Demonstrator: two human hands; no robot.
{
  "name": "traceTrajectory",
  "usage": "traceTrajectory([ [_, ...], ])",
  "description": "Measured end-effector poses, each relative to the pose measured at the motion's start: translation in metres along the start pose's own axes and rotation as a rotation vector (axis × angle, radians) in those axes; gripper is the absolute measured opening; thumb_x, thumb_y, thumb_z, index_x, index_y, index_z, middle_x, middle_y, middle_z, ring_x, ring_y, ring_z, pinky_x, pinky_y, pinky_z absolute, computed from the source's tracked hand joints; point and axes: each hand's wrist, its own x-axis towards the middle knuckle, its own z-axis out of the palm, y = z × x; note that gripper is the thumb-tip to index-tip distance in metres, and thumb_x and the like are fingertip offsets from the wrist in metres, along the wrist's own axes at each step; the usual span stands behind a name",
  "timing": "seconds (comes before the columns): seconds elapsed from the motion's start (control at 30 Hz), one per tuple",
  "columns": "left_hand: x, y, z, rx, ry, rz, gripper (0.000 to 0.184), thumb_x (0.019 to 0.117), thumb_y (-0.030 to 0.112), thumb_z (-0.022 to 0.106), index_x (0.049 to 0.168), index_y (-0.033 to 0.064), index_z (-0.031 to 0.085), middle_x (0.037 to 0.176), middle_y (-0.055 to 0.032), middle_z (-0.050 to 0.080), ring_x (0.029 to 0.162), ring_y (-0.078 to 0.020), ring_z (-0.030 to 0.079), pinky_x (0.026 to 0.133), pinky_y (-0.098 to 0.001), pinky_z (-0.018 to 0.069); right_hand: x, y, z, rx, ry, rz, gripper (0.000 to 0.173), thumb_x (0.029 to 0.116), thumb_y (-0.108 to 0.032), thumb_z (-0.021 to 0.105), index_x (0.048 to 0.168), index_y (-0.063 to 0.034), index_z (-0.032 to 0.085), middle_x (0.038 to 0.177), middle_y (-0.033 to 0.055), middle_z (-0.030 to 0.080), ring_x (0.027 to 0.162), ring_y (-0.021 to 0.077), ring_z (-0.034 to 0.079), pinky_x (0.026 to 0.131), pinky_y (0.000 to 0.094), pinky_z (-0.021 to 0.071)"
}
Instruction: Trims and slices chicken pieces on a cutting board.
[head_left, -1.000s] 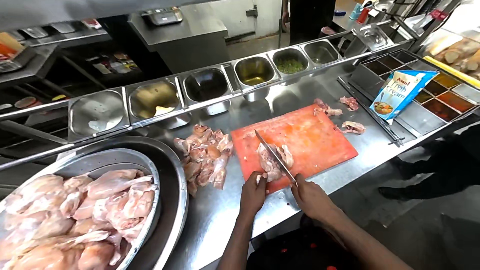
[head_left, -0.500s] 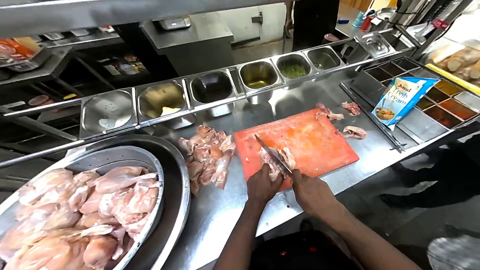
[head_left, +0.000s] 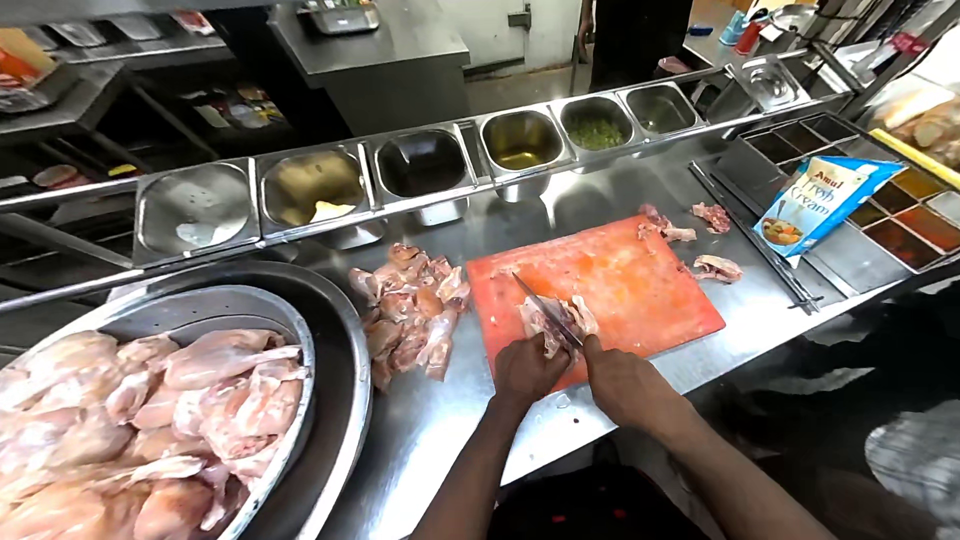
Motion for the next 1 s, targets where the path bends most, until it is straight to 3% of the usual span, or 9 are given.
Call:
traceTrajectory([
  [0.07,0.000,-0.001,0.000,0.008,-0.026,-0.002,0.050,0.0968,0.056,0.052,0.097,0.0102,0.073,0.087,-0.0128,0.073,0.090,-0.0334,0.072,0.077,-0.0572,0.0546,0.021,-0.003,0.013,0.049,0.071,0.002,0.028,0.1060,-0.020,0.047,0.131,-0.0073,0.046,0.098,0.0181,0.068,0.093,0.0391,0.072,0.078,0.0554,0.0577],
  [0.17,0.003,-0.002,-0.003,0.039,-0.007,-0.011,0.052,0.0972,0.057,0.051,0.090,0.0102,0.071,0.083,-0.0127,0.071,0.086,-0.0334,0.072,0.073,-0.0571,0.0541,0.027,0.002,0.019,0.042,0.115,-0.015,0.025,0.1051,-0.019,0.049,0.128,-0.0085,0.046,0.092,0.0158,0.068,0.089,0.0377,0.072,0.074,0.0546,0.0582],
  [0.3,0.004,0.003,-0.004,0.035,0.017,-0.068,0.052,0.0962,0.058,0.049,0.080,0.0117,0.068,0.077,-0.0106,0.070,0.083,-0.0317,0.071,0.069,-0.0560,0.0526,0.001,0.016,0.001,0.026,0.035,-0.022,0.024,0.1054,-0.022,0.049,0.126,-0.0108,0.047,0.091,0.0138,0.066,0.087,0.0350,0.071,0.074,0.0530,0.0579],
  [0.43,0.004,0.000,-0.006,0.006,-0.038,-0.066,0.052,0.0963,0.058,0.049,0.082,0.0121,0.068,0.078,-0.0100,0.069,0.083,-0.0300,0.071,0.071,-0.0545,0.0529,-0.015,0.020,-0.016,-0.078,-0.076,0.000,0.024,0.1076,-0.027,0.046,0.125,-0.0101,0.047,0.094,0.0140,0.065,0.090,0.0343,0.071,0.076,0.0516,0.0575],
  [0.53,0.008,0.002,-0.009,0.010,-0.082,-0.058,0.056,0.0965,0.060,0.050,0.088,0.0086,0.071,0.085,-0.0135,0.071,0.089,-0.0335,0.071,0.076,-0.0570,0.0543,0.023,0.005,0.010,0.028,0.036,0.042,0.033,0.1057,-0.022,0.048,0.135,-0.0062,0.045,0.097,0.0179,0.067,0.093,0.0390,0.071,0.078,0.0550,0.0576],
  [0.67,0.007,0.002,-0.006,0.030,-0.073,-0.071,0.057,0.0970,0.061,0.050,0.084,0.0092,0.069,0.082,-0.0134,0.070,0.086,-0.0337,0.071,0.073,-0.0569,0.0536,0.036,0.004,0.032,0.077,0.137,0.040,0.027,0.1069,-0.024,0.047,0.129,-0.0082,0.046,0.090,0.0155,0.068,0.085,0.0376,0.072,0.072,0.0538,0.0585],
  [0.9,0.008,0.001,-0.006,-0.028,-0.033,-0.078,0.052,0.0971,0.056,0.049,0.077,0.0116,0.067,0.075,-0.0103,0.068,0.080,-0.0307,0.070,0.068,-0.0551,0.0519,-0.027,0.019,-0.012,-0.048,-0.083,0.063,0.026,0.1088,-0.028,0.044,0.128,-0.0104,0.046,0.095,0.0145,0.066,0.091,0.0353,0.071,0.078,0.0526,0.0578],
  [1.0,0.009,0.001,-0.013,-0.021,-0.085,-0.062,0.056,0.0974,0.057,0.048,0.082,0.0082,0.069,0.081,-0.0130,0.070,0.086,-0.0331,0.071,0.072,-0.0567,0.0533,-0.003,0.013,-0.021,0.003,-0.112,0.066,0.032,0.1078,-0.026,0.046,0.133,-0.0069,0.046,0.101,0.0178,0.066,0.096,0.0376,0.070,0.081,0.0549,0.0565],
])
